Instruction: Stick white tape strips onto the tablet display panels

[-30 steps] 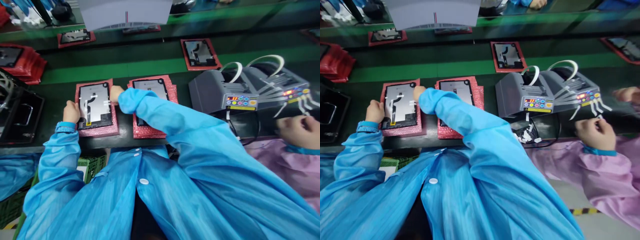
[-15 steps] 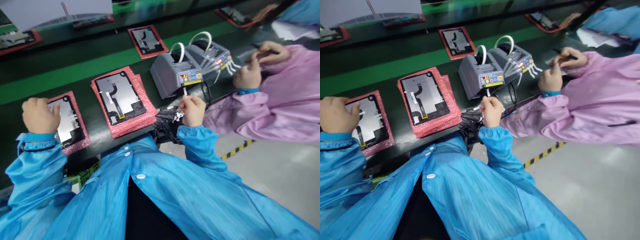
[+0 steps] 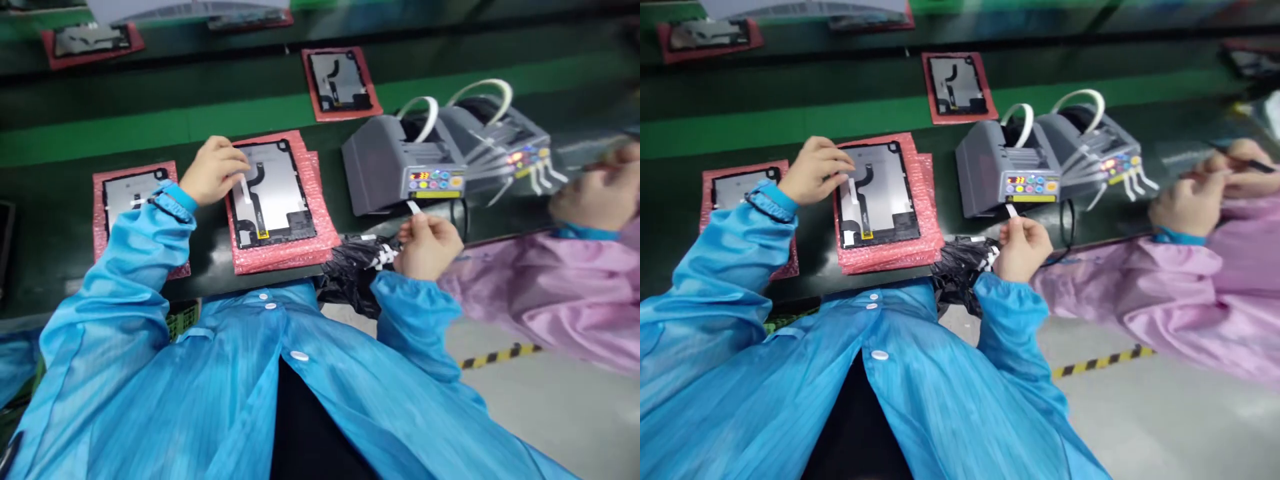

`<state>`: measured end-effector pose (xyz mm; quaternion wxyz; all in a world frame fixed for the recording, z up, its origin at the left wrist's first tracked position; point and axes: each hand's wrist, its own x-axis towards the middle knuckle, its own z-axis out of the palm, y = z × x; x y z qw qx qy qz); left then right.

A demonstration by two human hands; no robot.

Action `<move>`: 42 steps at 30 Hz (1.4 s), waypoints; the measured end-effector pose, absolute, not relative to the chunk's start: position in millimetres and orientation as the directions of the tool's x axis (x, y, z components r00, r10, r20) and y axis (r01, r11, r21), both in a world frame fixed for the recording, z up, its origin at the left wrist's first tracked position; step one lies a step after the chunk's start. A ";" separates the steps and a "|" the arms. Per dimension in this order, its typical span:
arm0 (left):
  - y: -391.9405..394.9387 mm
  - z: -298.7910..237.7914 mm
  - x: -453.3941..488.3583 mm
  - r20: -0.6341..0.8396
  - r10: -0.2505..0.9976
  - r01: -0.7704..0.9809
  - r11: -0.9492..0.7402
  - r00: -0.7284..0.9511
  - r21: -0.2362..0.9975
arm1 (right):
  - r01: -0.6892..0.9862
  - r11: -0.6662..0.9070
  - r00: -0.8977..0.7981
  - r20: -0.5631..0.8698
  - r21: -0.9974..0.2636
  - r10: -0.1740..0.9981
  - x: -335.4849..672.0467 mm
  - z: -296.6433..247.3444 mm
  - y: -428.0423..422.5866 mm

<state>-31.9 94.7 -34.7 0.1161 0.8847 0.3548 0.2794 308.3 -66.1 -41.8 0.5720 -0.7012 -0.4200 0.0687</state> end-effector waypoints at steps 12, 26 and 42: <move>111.2 -51.9 -20.1 0.259 0.615 0.489 -0.767 0.745 0.416 | 0.717 0.089 -0.070 0.056 -0.692 0.996 190.9 -5.9 86.2; 115.5 -62.0 -22.7 0.297 0.577 0.489 -0.811 0.761 0.320 | 0.896 0.088 -0.093 0.009 -0.436 0.996 172.1 -7.4 112.4; 115.7 -67.3 -23.1 0.398 0.486 0.442 -0.874 0.778 0.204 | 0.967 -0.152 0.200 0.243 -0.205 0.949 224.1 32.2 193.5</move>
